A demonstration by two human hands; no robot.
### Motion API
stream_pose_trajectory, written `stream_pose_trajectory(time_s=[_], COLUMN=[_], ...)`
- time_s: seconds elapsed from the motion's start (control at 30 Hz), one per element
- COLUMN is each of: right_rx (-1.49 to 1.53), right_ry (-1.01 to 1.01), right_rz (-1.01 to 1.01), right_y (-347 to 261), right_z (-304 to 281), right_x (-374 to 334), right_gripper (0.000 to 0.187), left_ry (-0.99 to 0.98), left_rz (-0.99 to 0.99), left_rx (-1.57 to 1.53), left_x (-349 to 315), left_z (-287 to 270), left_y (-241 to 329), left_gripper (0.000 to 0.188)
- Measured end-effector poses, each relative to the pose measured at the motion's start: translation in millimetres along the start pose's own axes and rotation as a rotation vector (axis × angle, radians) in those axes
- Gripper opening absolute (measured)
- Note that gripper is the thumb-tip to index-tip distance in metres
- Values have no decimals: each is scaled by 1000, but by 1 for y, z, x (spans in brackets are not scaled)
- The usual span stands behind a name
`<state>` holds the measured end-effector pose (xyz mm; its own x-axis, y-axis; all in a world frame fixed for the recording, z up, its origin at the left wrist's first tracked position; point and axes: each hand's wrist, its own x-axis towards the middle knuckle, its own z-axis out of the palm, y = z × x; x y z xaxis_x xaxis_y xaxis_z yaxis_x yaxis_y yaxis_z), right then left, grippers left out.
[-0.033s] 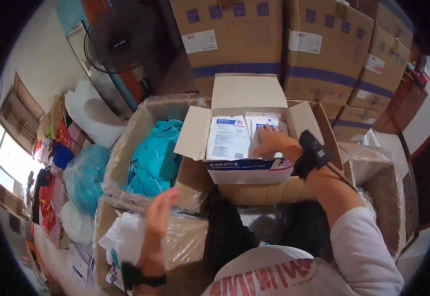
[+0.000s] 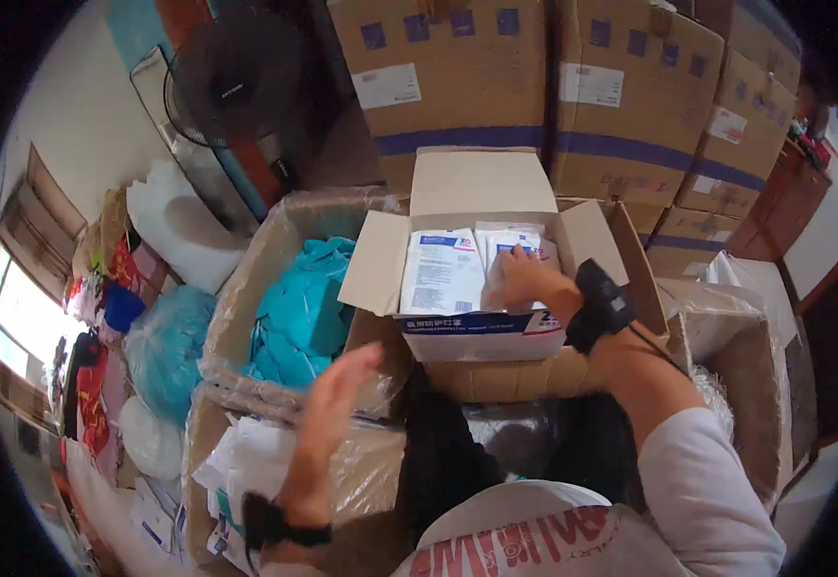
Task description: The person is removing turquoise face masks from larger shipping boxes and placing them into individual product boxes.
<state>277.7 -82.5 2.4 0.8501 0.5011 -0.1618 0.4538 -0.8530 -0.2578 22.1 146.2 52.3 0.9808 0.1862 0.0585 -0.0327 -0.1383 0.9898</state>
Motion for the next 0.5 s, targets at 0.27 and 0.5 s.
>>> stream_pose_trajectory(time_s=[0.27,0.5], right_rx=[250,366], right_ry=[86,231], right_rz=[-71,-157], right_y=[6,9], right_z=[6,-4], right_x=[-5,-25], right_gripper=[74,73], left_ry=[-97,127], left_rz=[-57,-131], left_rx=[232,94], left_x=[194,246], left_z=[132,175], left_y=[-29,-75], left_gripper=[39,33])
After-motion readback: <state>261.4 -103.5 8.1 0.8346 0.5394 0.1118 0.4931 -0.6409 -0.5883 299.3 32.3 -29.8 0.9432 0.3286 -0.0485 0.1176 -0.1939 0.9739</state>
